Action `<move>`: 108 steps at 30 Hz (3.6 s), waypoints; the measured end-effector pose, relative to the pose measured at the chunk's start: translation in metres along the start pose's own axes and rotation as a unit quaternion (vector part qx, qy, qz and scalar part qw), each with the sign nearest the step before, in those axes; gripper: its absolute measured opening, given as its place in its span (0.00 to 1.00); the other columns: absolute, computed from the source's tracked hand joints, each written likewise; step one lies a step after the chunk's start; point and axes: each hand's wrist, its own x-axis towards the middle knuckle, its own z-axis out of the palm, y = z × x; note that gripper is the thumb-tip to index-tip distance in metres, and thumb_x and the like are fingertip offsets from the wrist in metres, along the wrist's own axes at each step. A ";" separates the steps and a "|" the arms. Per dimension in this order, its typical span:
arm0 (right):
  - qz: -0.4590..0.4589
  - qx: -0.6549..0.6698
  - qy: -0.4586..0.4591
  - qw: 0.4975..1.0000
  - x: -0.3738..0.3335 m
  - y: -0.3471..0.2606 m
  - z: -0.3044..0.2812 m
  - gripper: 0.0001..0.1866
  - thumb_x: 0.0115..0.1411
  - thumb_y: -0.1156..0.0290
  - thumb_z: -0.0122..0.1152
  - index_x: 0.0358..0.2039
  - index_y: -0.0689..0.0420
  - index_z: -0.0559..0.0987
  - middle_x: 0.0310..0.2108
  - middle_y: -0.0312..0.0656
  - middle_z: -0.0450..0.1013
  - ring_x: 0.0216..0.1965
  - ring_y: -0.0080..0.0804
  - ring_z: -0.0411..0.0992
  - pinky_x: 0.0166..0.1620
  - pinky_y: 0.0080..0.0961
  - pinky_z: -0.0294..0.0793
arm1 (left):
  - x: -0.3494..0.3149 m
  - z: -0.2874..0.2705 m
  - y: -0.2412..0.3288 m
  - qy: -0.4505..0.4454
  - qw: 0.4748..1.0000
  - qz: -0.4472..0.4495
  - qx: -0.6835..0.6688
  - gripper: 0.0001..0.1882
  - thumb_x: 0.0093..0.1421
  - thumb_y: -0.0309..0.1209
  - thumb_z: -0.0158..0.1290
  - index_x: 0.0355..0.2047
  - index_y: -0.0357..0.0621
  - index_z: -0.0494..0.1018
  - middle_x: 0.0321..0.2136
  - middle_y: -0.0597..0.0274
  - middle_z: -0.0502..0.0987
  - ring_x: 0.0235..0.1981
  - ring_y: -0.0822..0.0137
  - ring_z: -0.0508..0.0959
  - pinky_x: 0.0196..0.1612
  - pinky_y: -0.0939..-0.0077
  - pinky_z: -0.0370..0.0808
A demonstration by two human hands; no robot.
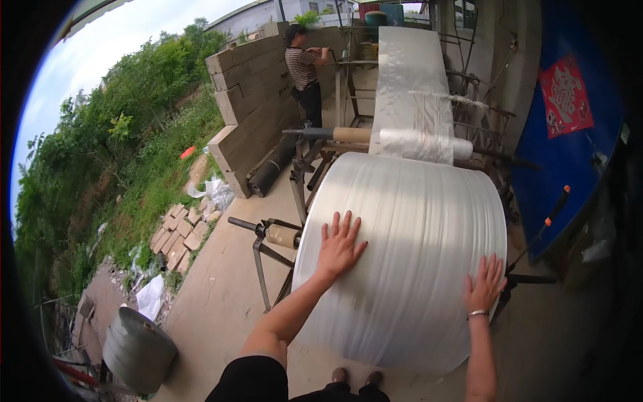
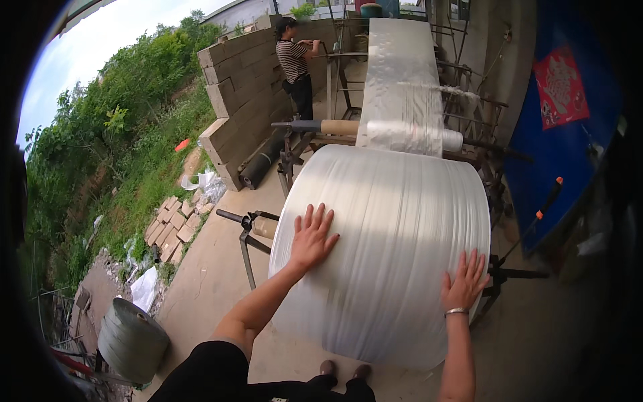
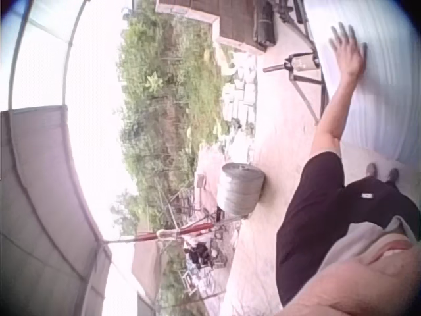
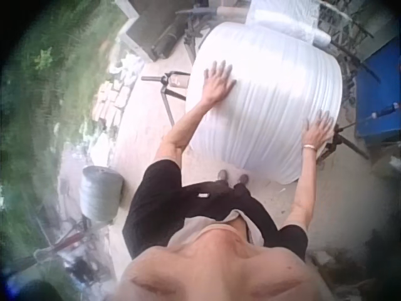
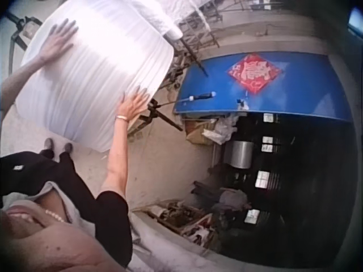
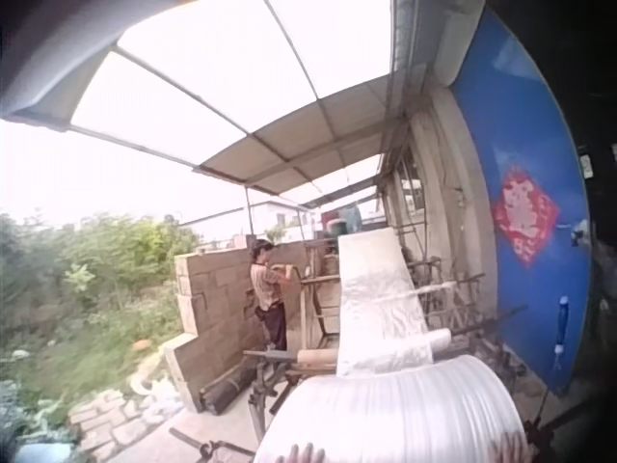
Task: The person handles a large roll of white plastic sheeting on a stand, smoothing and adjusting the sheet as it unrolls. They repeatedly touch and guide the sheet with both hands while another person works nearby. The person also briefly walks around the area and interacts with a second individual before returning to the roll.
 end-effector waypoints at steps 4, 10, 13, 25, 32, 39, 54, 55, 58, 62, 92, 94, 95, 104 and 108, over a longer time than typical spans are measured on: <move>-0.069 0.056 0.116 0.989 -0.194 0.033 0.085 0.41 0.60 0.42 0.45 0.66 0.54 0.55 0.69 0.51 0.45 0.69 0.61 0.42 0.60 0.70 0.41 | -0.194 0.046 -0.011 0.000 1.000 0.010 0.012 0.37 0.55 0.53 0.52 0.63 0.55 0.61 0.68 0.57 0.50 0.69 0.46 0.44 0.65 0.43 0.37; 0.027 0.022 -0.310 0.950 -0.365 0.036 0.064 0.31 0.53 0.60 0.63 0.57 0.54 0.69 0.56 0.53 0.65 0.60 0.54 0.62 0.56 0.52 0.63 | -0.405 0.080 -0.028 -0.371 0.921 0.119 0.019 0.33 0.55 0.43 0.55 0.61 0.53 0.62 0.66 0.55 0.52 0.67 0.48 0.51 0.60 0.45 0.57; 0.153 0.098 -0.393 0.901 -0.441 0.073 0.091 0.29 0.55 0.49 0.60 0.54 0.50 0.75 0.51 0.49 0.72 0.54 0.44 0.69 0.56 0.38 0.68 | -0.508 0.094 -0.087 -0.701 0.685 0.045 -0.191 0.23 0.59 0.41 0.52 0.54 0.52 0.72 0.54 0.53 0.72 0.58 0.56 0.69 0.59 0.54 0.64; -0.059 0.365 0.249 0.895 -0.026 -0.029 -0.022 0.07 0.52 0.76 0.62 0.34 0.55 0.78 0.33 0.38 0.77 0.35 0.37 0.76 0.34 0.30 0.77 | -0.049 -0.055 -0.084 0.161 0.964 0.000 -0.213 0.14 0.62 0.25 0.49 0.48 0.40 0.72 0.46 0.53 0.75 0.43 0.56 0.77 0.43 0.68 0.75; 0.048 0.179 0.007 0.983 0.083 -0.025 -0.025 0.27 0.59 0.56 0.58 0.58 0.51 0.69 0.62 0.43 0.60 0.65 0.41 0.52 0.63 0.51 0.53 | 0.085 -0.019 -0.031 0.033 0.982 0.096 -0.156 0.20 0.63 0.31 0.48 0.54 0.38 0.68 0.55 0.50 0.69 0.59 0.50 0.65 0.61 0.60 0.61; -0.018 0.143 0.085 0.986 -0.239 0.007 0.086 0.34 0.59 0.51 0.52 0.66 0.42 0.58 0.70 0.41 0.44 0.69 0.43 0.43 0.62 0.56 0.45 | -0.222 0.026 0.017 0.036 0.984 0.149 0.088 0.24 0.67 0.38 0.40 0.57 0.35 0.63 0.53 0.40 0.71 0.55 0.50 0.71 0.56 0.43 0.64; 0.262 0.243 0.126 0.925 -0.204 0.112 0.034 0.19 0.54 0.77 0.60 0.48 0.58 0.75 0.44 0.48 0.75 0.46 0.47 0.73 0.49 0.37 0.72 | -0.247 0.039 -0.190 0.011 0.956 -0.233 -0.176 0.18 0.56 0.24 0.51 0.48 0.35 0.72 0.41 0.49 0.79 0.31 0.61 0.79 0.36 0.68 0.76; 0.180 0.298 0.176 0.921 -0.139 0.097 0.015 0.19 0.55 0.77 0.59 0.49 0.59 0.75 0.47 0.48 0.74 0.49 0.46 0.72 0.51 0.36 0.71 | -0.194 0.026 -0.201 0.066 0.954 -0.199 -0.215 0.18 0.57 0.23 0.51 0.50 0.34 0.71 0.41 0.50 0.78 0.33 0.60 0.78 0.36 0.69 0.74; 0.033 0.286 0.203 0.936 0.009 0.056 -0.039 0.21 0.53 0.74 0.62 0.50 0.60 0.74 0.50 0.46 0.72 0.52 0.47 0.69 0.54 0.38 0.70 | -0.031 -0.027 -0.149 0.110 0.945 -0.127 -0.281 0.17 0.62 0.28 0.50 0.51 0.38 0.71 0.43 0.54 0.77 0.40 0.65 0.77 0.39 0.72 0.74; 0.104 0.198 0.185 0.957 0.102 0.037 -0.003 0.27 0.56 0.59 0.61 0.53 0.59 0.72 0.50 0.49 0.72 0.52 0.50 0.69 0.53 0.41 0.70 | 0.064 -0.013 -0.137 0.159 0.965 -0.065 -0.200 0.21 0.64 0.36 0.49 0.54 0.40 0.69 0.49 0.47 0.74 0.51 0.48 0.74 0.53 0.60 0.69; -0.117 0.276 0.240 0.923 0.109 -0.024 -0.099 0.26 0.54 0.67 0.64 0.54 0.56 0.72 0.54 0.47 0.69 0.57 0.45 0.65 0.58 0.37 0.66 | 0.081 -0.115 -0.008 0.180 0.968 0.131 -0.114 0.24 0.61 0.35 0.53 0.57 0.43 0.65 0.58 0.53 0.67 0.61 0.52 0.64 0.61 0.59 0.60; -0.051 0.201 0.172 0.963 0.122 -0.022 -0.072 0.28 0.55 0.62 0.63 0.56 0.54 0.70 0.59 0.47 0.63 0.62 0.46 0.58 0.60 0.42 0.60 | 0.098 -0.090 0.005 0.138 0.982 0.101 -0.082 0.25 0.61 0.39 0.53 0.57 0.47 0.66 0.60 0.55 0.65 0.63 0.52 0.60 0.62 0.53 0.58; -0.015 0.163 0.135 0.977 0.129 -0.018 -0.054 0.29 0.55 0.60 0.63 0.57 0.53 0.70 0.62 0.47 0.60 0.64 0.47 0.55 0.62 0.45 0.57 | 0.096 -0.065 0.001 0.107 0.989 0.065 -0.079 0.27 0.61 0.42 0.53 0.59 0.50 0.66 0.62 0.55 0.62 0.66 0.50 0.56 0.62 0.47 0.55; -0.021 0.085 0.107 0.990 -0.176 0.035 0.057 0.34 0.61 0.51 0.49 0.64 0.51 0.60 0.67 0.51 0.49 0.66 0.65 0.45 0.57 0.61 0.53 | -0.218 0.043 -0.003 0.000 0.999 -0.041 -0.032 0.38 0.56 0.44 0.52 0.63 0.41 0.56 0.67 0.47 0.48 0.68 0.38 0.41 0.64 0.39 0.39; 0.004 0.088 -0.062 0.994 -0.306 0.053 0.075 0.36 0.55 0.57 0.60 0.63 0.51 0.61 0.66 0.51 0.49 0.65 0.64 0.46 0.58 0.60 0.54 | -0.330 0.054 -0.007 -0.166 0.984 0.002 -0.065 0.43 0.50 0.44 0.60 0.62 0.41 0.56 0.66 0.43 0.48 0.67 0.38 0.44 0.61 0.37 0.49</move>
